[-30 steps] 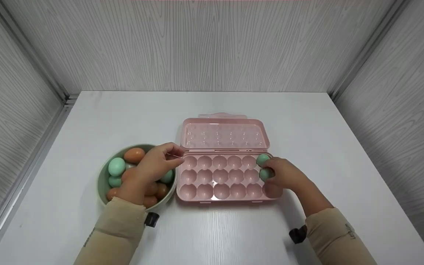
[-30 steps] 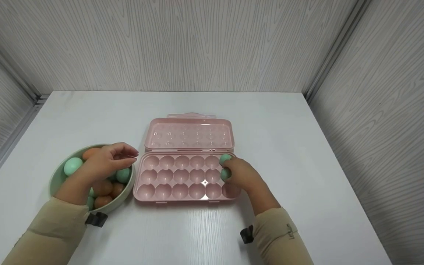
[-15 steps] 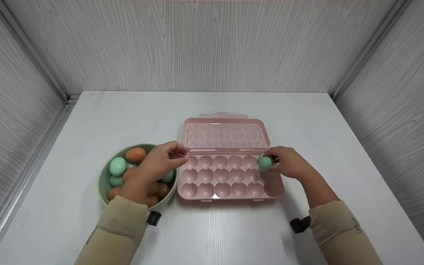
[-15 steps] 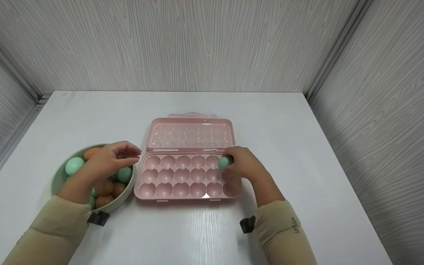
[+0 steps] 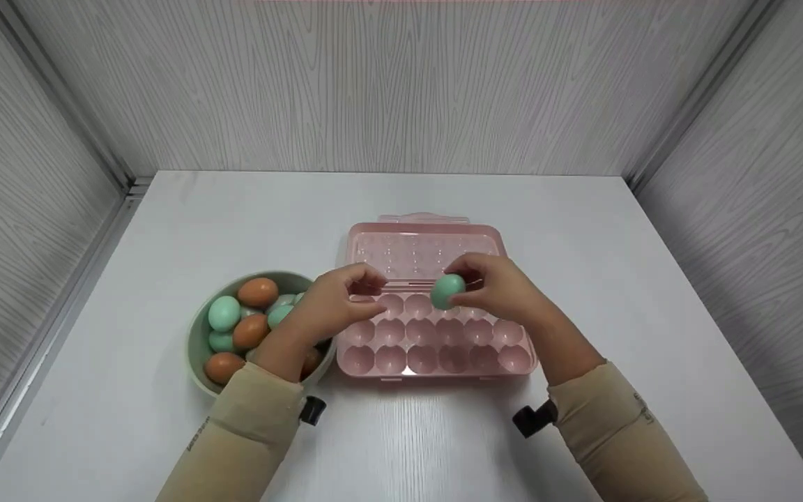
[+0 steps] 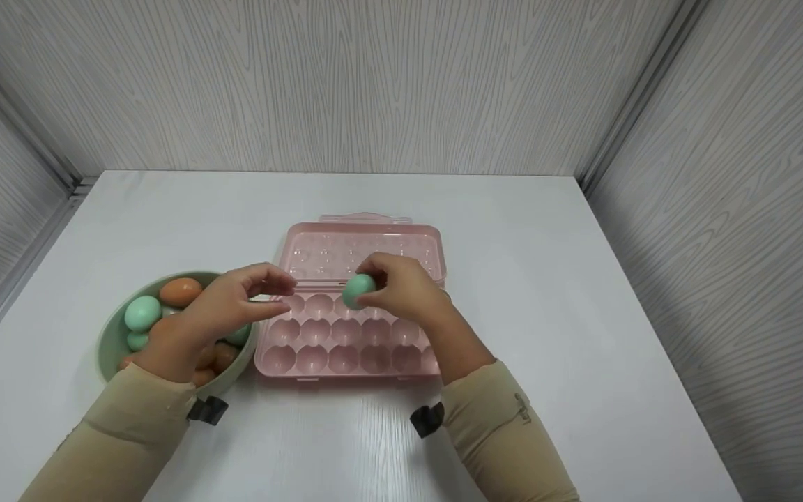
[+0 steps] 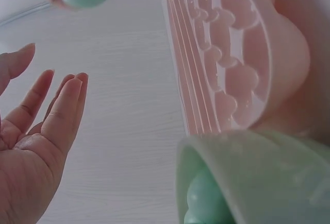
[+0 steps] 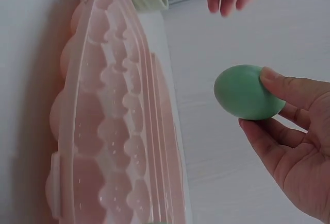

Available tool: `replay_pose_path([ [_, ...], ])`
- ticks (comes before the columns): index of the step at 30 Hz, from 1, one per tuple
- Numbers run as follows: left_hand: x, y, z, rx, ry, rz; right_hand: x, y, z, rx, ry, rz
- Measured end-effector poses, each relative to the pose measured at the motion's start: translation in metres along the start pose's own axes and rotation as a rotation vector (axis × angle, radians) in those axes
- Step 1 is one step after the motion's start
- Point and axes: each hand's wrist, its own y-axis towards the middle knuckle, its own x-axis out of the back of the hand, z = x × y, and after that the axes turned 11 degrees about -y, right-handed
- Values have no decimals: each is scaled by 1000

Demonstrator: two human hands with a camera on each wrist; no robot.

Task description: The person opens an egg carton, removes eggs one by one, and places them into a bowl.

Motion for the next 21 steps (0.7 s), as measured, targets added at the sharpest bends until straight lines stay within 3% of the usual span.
replay_pose_path([
  [5, -9, 6, 3, -2, -36, 30, -10, 8, 29, 80, 13, 10],
  [12, -15, 12, 7, -29, -49, 28, -19, 18, 45, 139, -2, 33],
  [21, -17, 15, 7, -58, 56, -16, -28, 21, 57, 88, -34, -17],
])
